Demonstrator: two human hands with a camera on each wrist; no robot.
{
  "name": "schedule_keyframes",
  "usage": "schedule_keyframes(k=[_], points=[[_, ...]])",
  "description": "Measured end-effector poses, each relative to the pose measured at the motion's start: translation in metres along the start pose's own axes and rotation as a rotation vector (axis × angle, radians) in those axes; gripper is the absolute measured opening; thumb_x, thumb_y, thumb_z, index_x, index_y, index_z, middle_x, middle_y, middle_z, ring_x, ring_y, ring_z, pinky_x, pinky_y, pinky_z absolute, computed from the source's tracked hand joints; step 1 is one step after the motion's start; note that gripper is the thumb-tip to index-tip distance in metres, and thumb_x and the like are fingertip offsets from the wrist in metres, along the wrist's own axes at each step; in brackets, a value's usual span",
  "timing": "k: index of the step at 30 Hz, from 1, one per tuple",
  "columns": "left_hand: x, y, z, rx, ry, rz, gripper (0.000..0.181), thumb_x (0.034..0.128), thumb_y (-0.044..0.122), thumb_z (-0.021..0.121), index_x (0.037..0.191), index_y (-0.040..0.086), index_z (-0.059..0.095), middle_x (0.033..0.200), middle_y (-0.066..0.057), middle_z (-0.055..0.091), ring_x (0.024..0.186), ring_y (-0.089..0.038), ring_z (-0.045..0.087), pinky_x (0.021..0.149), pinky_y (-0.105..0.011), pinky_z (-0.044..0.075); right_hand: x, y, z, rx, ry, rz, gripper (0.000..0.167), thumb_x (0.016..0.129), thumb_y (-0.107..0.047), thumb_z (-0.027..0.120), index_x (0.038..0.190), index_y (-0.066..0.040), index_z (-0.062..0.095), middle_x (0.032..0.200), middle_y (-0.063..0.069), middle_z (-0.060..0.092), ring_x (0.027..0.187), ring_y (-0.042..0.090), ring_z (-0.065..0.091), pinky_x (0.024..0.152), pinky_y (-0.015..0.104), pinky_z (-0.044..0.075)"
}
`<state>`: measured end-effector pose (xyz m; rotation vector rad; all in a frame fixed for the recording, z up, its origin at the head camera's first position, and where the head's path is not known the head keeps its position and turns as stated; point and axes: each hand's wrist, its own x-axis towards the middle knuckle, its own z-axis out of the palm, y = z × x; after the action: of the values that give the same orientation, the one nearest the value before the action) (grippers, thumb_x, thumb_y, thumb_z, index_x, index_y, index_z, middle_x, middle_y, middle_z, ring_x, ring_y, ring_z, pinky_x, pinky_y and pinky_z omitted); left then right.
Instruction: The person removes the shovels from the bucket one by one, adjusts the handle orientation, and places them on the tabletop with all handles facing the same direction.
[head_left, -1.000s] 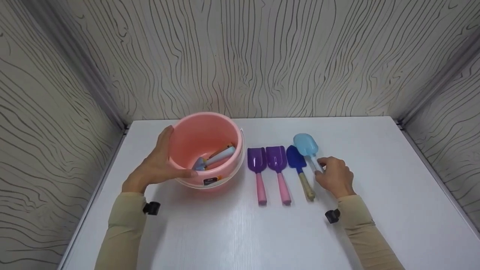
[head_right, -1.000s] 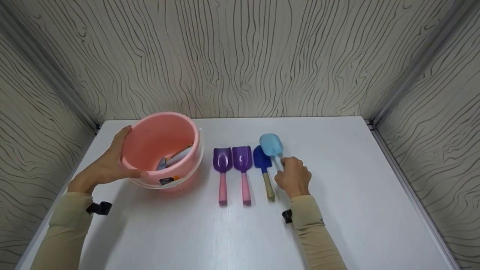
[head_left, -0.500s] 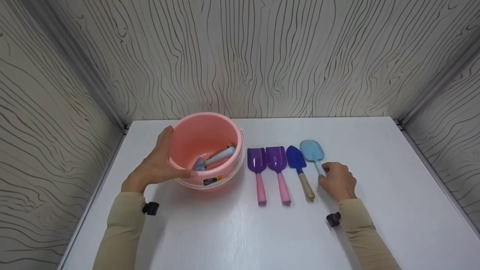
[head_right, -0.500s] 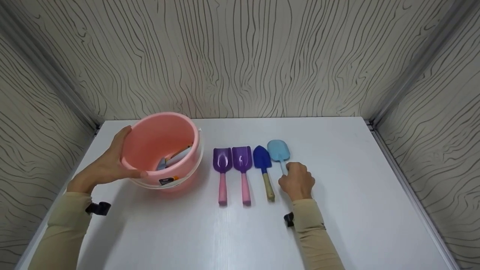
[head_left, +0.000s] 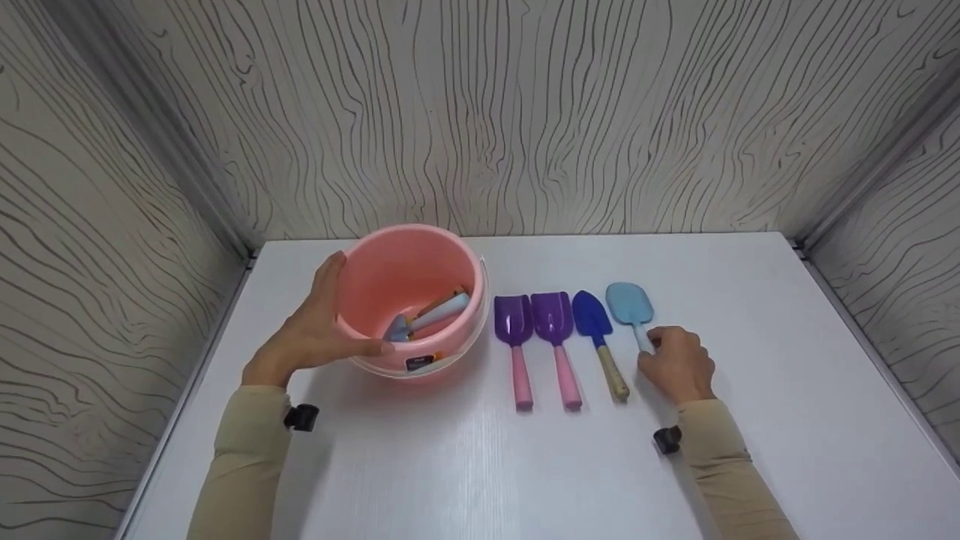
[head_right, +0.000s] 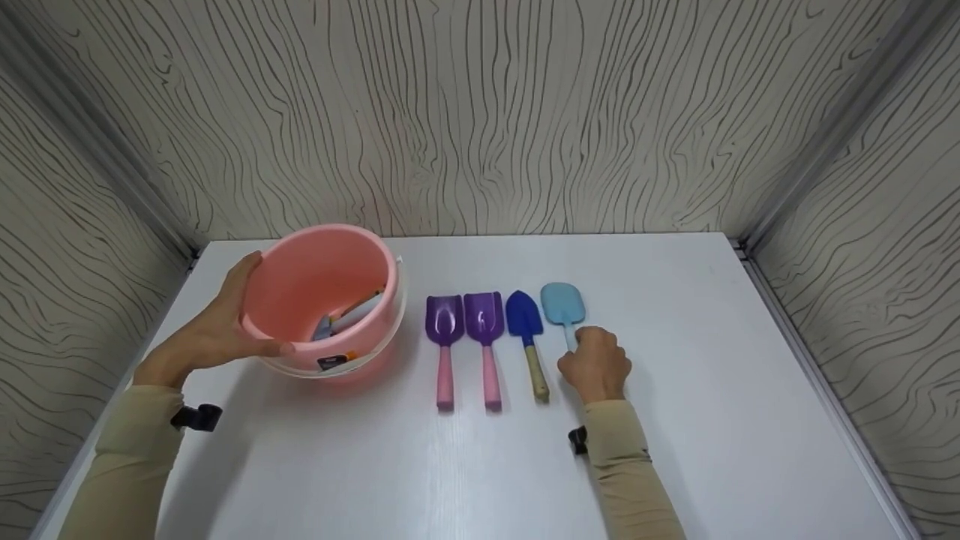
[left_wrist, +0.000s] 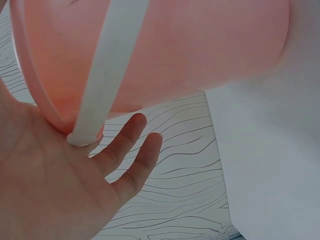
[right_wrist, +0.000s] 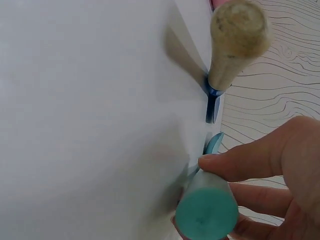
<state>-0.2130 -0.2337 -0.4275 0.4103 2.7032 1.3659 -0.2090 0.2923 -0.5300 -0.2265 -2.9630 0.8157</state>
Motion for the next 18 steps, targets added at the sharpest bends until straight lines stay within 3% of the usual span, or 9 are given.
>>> schedule_keyframes(k=[4,10,18], points=[[0.0,0.0,-0.001,0.002,-0.006,-0.004,0.146,0.0622,0.05,0.103,0.17,0.029,0.006,0.166,-0.003,0.027,0.147,-0.033,0.045,0.113,-0.064,0.05,-0.001,0.001,-0.001,-0.009,-0.003,-0.004,0.044,0.088,-0.008,0.067,0.126,0.013,0.07,0.115,0.031,0.073,0.08,0.033,0.068,0.063,0.05,0.057],[0.0,0.0,0.0,-0.027,-0.004,0.021,0.14,0.0634,0.047,0.103,0.168,0.031,0.012,0.163,-0.004,0.032,0.145,-0.032,0.047,0.11,-0.063,0.052,-0.001,-0.003,-0.008,-0.035,-0.06,0.017,0.044,0.092,-0.013,0.071,0.127,0.013,0.068,0.107,0.027,0.073,0.079,0.032,0.066,0.063,0.047,0.054],[0.002,0.0,0.0,-0.041,-0.005,0.05,0.139,0.0627,0.047,0.103,0.168,0.03,0.014,0.163,-0.005,0.032,0.145,-0.033,0.046,0.11,-0.063,0.052,0.003,-0.015,-0.022,-0.082,-0.094,0.036,0.048,0.098,-0.02,0.069,0.134,0.012,0.064,0.122,0.031,0.07,0.095,0.043,0.071,0.081,0.064,0.055]])
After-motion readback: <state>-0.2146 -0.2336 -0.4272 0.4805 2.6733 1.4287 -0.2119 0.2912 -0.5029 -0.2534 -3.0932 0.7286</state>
